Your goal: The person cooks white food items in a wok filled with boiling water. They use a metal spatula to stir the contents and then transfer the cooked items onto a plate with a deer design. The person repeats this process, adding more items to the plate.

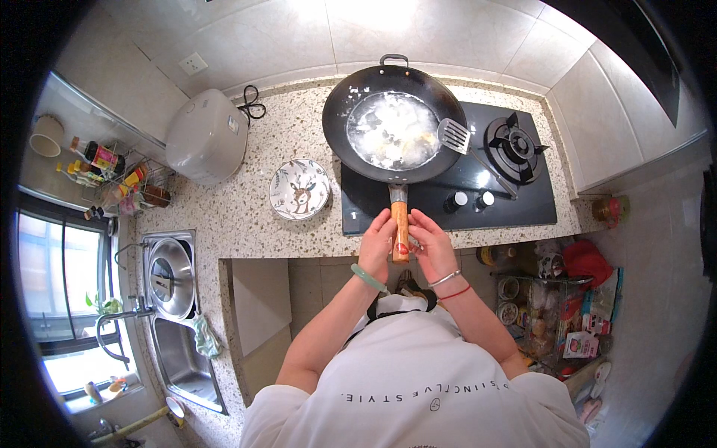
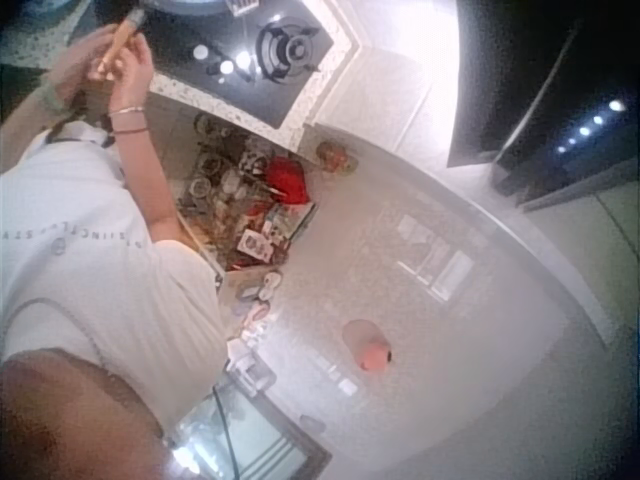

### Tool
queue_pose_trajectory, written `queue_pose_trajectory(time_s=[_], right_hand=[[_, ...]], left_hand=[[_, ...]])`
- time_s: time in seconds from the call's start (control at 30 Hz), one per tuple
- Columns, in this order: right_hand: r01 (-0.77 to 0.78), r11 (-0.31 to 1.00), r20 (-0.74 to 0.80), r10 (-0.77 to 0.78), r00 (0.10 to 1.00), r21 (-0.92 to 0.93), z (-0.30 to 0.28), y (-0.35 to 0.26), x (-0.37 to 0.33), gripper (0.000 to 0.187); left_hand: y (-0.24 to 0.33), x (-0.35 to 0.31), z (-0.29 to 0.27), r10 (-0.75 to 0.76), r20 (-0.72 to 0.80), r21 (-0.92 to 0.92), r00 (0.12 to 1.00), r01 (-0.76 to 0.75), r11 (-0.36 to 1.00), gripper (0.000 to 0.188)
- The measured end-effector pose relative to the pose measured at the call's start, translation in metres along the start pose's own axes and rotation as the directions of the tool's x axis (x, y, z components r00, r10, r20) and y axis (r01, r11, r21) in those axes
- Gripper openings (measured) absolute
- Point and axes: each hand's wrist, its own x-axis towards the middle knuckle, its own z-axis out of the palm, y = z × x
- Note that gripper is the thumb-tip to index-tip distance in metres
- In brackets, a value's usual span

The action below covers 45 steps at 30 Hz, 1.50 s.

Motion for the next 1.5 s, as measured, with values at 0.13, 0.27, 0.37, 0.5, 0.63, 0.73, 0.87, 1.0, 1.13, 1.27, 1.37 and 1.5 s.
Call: queue_pose_trajectory(time_s=[0.13,0.27,0.37,0.5,0.63,0.73,0.87,1.0,1.13,1.27,1.37,1.5], right_hand=[[-0.040,0.999,0.095,0.041,0.995,-0.012,-0.004,0.007,0.002,0.042],[-0.015,1.000,0.111,0.014,0.994,0.007,-0.006,0.012,0.004,0.043],[-0.019,1.000,0.111,0.019,0.994,-0.005,-0.006,0.010,0.003,0.043],[-0.051,0.999,0.135,0.053,0.989,-0.018,-0.002,0.006,0.001,0.041],[-0.072,0.997,0.185,0.071,0.980,0.001,-0.005,0.009,0.005,0.039],[-0.094,0.996,0.178,0.092,0.980,0.003,-0.002,0.007,0.004,0.039],[-0.112,0.993,0.192,0.105,0.976,0.028,-0.002,0.009,0.010,0.038],[-0.117,0.993,0.219,0.108,0.970,0.029,-0.005,0.012,0.012,0.037],[-0.092,0.996,0.222,0.086,0.971,0.015,-0.004,0.013,0.012,0.036],[-0.097,0.995,0.222,0.089,0.971,0.026,-0.007,0.016,0.015,0.035],[-0.088,0.996,0.225,0.079,0.971,0.029,-0.009,0.019,0.016,0.034],[-0.093,0.995,0.226,0.084,0.970,0.030,-0.010,0.019,0.017,0.033]], left_hand=[[-0.013,0.005,-0.005,-0.136,0.082,0.036,0.987,0.134,0.990,0.029],[-0.010,0.002,0.001,-0.142,0.099,0.021,0.985,0.141,0.990,0.023],[-0.014,0.006,-0.004,-0.144,0.117,0.021,0.983,0.143,0.990,0.024],[-0.012,0.008,-0.004,-0.164,0.106,0.013,0.981,0.164,0.986,0.024],[-0.005,0.011,0.003,-0.194,0.064,0.018,0.979,0.193,0.981,0.022],[-0.006,0.015,0.002,-0.197,0.072,0.020,0.978,0.196,0.980,0.021],[-0.003,0.016,0.006,-0.193,0.067,-0.007,0.979,0.194,0.981,0.021],[-0.006,0.017,0.004,-0.189,0.070,0.007,0.979,0.189,0.982,0.022],[-0.009,0.018,0.003,-0.170,0.062,0.019,0.983,0.169,0.985,0.024],[-0.011,0.019,0.001,-0.158,0.077,0.023,0.984,0.157,0.987,0.027],[-0.009,0.018,0.003,-0.160,0.063,0.035,0.985,0.158,0.987,0.029],[-0.009,0.017,0.004,-0.159,0.057,0.026,0.986,0.158,0.987,0.030]])
